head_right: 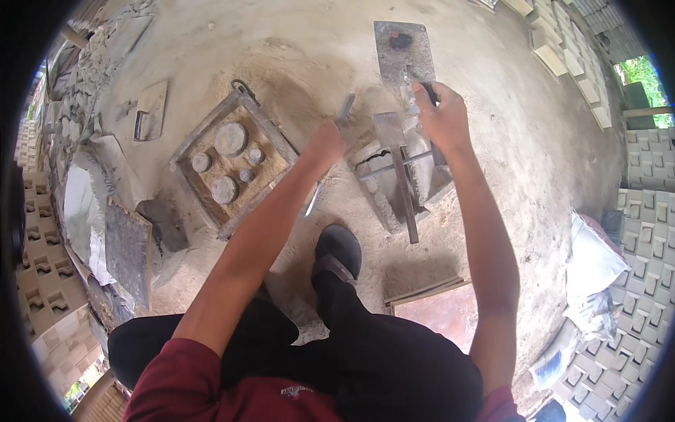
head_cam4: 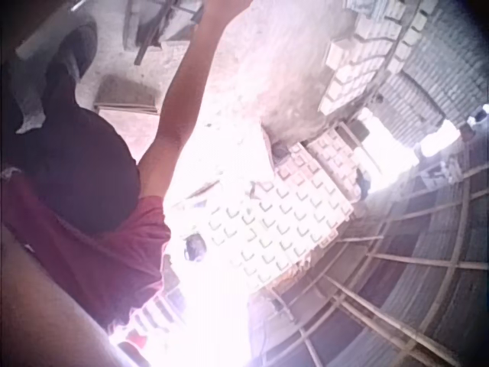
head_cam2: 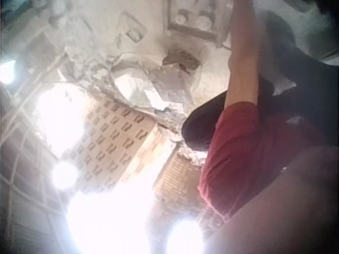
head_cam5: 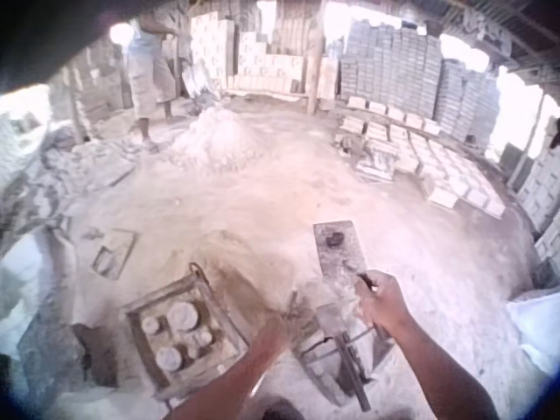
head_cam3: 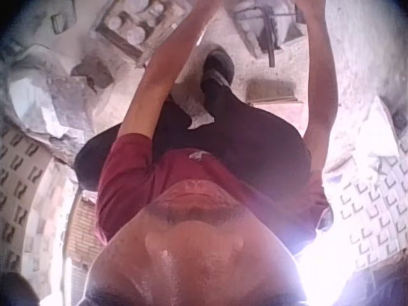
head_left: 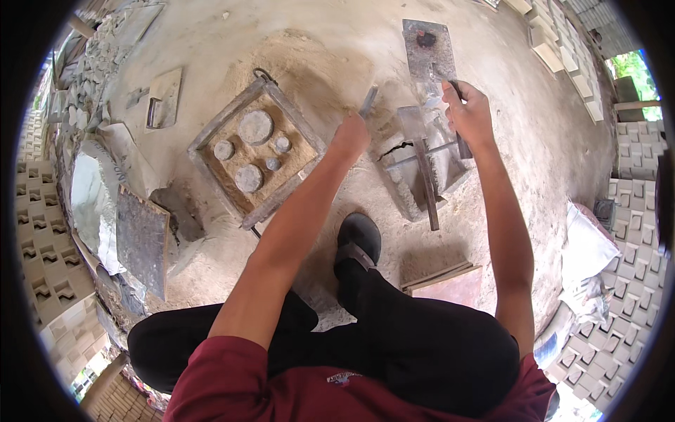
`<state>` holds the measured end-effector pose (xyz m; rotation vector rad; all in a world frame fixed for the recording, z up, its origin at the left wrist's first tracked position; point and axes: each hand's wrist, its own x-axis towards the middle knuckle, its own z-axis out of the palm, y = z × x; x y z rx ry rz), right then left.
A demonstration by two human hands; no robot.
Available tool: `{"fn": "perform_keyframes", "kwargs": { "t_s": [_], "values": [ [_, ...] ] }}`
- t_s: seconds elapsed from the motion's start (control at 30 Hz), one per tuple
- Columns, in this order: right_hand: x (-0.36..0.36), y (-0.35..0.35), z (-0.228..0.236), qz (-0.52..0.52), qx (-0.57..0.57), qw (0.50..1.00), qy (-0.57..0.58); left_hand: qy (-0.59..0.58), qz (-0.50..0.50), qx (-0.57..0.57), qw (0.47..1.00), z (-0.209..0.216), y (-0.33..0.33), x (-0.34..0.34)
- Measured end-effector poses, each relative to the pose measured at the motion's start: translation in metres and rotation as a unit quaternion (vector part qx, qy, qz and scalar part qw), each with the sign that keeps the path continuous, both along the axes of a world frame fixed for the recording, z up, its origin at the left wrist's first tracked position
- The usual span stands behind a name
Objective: The person scoops sand mixture into a block mold using a small shovel, packs it down by hand and with a metal rod, and taps around the mold.
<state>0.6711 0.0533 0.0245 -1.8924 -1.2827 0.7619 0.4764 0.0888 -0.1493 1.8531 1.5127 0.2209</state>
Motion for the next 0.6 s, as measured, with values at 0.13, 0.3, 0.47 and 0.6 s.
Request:
{"fn": "perform_keyframes", "kwargs": {
  "t_s": [0.13,0.3,0.47,0.6],
  "values": [
    [0.036,0.042,0.004,0.152,0.073,0.946,-0.276,-0.140,0.097,0.070,0.983,0.031,0.004,0.017],
    [0.040,0.093,0.018,0.218,0.043,0.913,-0.341,-0.279,0.207,0.198,0.916,0.096,0.057,-0.002],
    [0.008,0.096,0.028,0.341,-0.090,0.833,-0.426,-0.591,0.259,0.025,0.764,0.158,0.095,-0.060],
    [-0.034,0.068,0.027,0.464,-0.131,0.766,-0.424,-0.657,0.228,0.062,0.715,0.205,0.104,-0.099]
  ]
}}
